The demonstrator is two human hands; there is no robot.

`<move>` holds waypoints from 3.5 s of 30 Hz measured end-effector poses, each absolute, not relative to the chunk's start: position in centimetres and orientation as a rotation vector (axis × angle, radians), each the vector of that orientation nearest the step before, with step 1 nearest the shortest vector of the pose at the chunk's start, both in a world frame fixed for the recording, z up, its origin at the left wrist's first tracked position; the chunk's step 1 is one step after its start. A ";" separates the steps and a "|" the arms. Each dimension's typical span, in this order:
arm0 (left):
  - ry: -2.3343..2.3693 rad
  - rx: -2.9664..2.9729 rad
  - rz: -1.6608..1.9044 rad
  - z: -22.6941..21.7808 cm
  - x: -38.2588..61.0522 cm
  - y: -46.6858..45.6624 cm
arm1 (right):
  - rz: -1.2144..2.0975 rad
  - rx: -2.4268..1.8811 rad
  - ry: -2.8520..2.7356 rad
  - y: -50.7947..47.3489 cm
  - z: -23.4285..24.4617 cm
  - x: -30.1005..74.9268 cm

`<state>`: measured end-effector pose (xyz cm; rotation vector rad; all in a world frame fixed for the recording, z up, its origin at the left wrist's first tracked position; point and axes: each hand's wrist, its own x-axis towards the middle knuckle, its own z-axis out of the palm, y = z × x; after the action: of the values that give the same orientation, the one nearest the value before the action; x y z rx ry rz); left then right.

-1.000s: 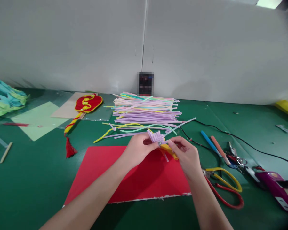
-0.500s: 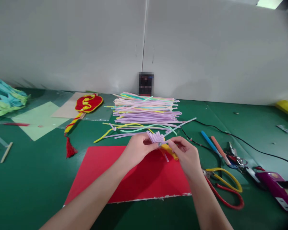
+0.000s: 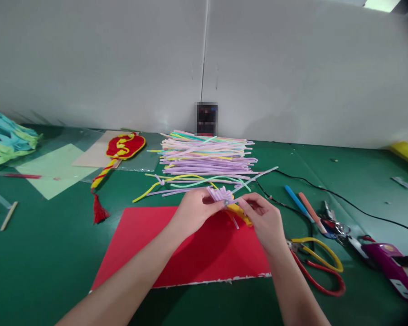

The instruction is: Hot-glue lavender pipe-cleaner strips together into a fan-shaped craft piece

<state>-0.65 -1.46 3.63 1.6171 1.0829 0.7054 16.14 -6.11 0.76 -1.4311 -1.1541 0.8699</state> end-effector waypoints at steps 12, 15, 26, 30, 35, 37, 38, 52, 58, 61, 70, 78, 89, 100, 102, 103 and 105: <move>1.208 1.492 0.826 5.3 -2.5 -0.3 | 0.648 -1.426 -1.137 -0.7 3.4 16.6; 1.211 1.390 0.929 7.2 -3.2 -0.6 | 0.506 -1.406 -1.146 5.4 4.7 16.4; 1.163 1.183 1.139 10.3 -5.9 -0.9 | 0.114 -1.906 -1.060 20.5 1.3 7.5; 1.105 1.166 1.124 10.3 -6.0 -1.2 | 0.094 -1.965 -0.972 22.0 0.8 6.3; 1.066 1.161 1.085 10.0 -5.8 -1.6 | 0.083 -2.009 -0.903 23.2 0.8 5.8; 1.068 1.137 1.080 10.0 -5.8 -1.6 | 0.084 -2.022 -0.881 23.5 0.7 5.7; 1.067 1.132 1.082 10.1 -5.9 -1.6 | 0.085 -2.027 -0.871 23.6 0.7 5.7; 1.100 1.105 1.087 11.2 -6.1 -1.8 | 0.103 -2.007 -0.820 23.8 0.4 5.8; 1.077 1.082 1.089 11.6 -6.2 -1.7 | 0.114 -2.003 -0.811 23.9 0.5 5.8; 1.073 1.076 1.089 11.6 -6.1 -1.7 | 0.121 -2.004 -0.818 24.0 0.5 6.0; 1.085 1.143 1.099 11.0 -6.0 -1.9 | 0.134 -2.010 -0.833 23.8 0.5 6.1; 1.091 1.137 1.080 11.1 -5.8 -2.0 | 0.147 -2.022 -0.828 23.8 0.7 6.2; 1.057 1.122 1.101 10.3 -5.4 -1.6 | 0.308 -1.963 -0.927 22.8 0.8 7.6; 0.955 1.138 1.084 8.2 -3.4 -0.8 | 0.496 -1.631 -1.121 11.8 2.7 14.1; 0.994 1.118 1.084 7.8 -3.3 -0.4 | 0.680 -1.483 -1.098 7.9 2.3 14.6; 1.016 1.124 1.078 7.6 -3.3 -0.1 | 0.770 -1.416 -1.077 6.0 2.0 14.8; 1.064 1.140 1.072 7.4 -3.2 0.1 | 0.827 -1.398 -1.013 2.5 1.2 15.2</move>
<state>-3.22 0.13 7.35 1.1402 1.0643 1.0716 15.16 2.51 1.25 -1.3977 -1.0133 0.8266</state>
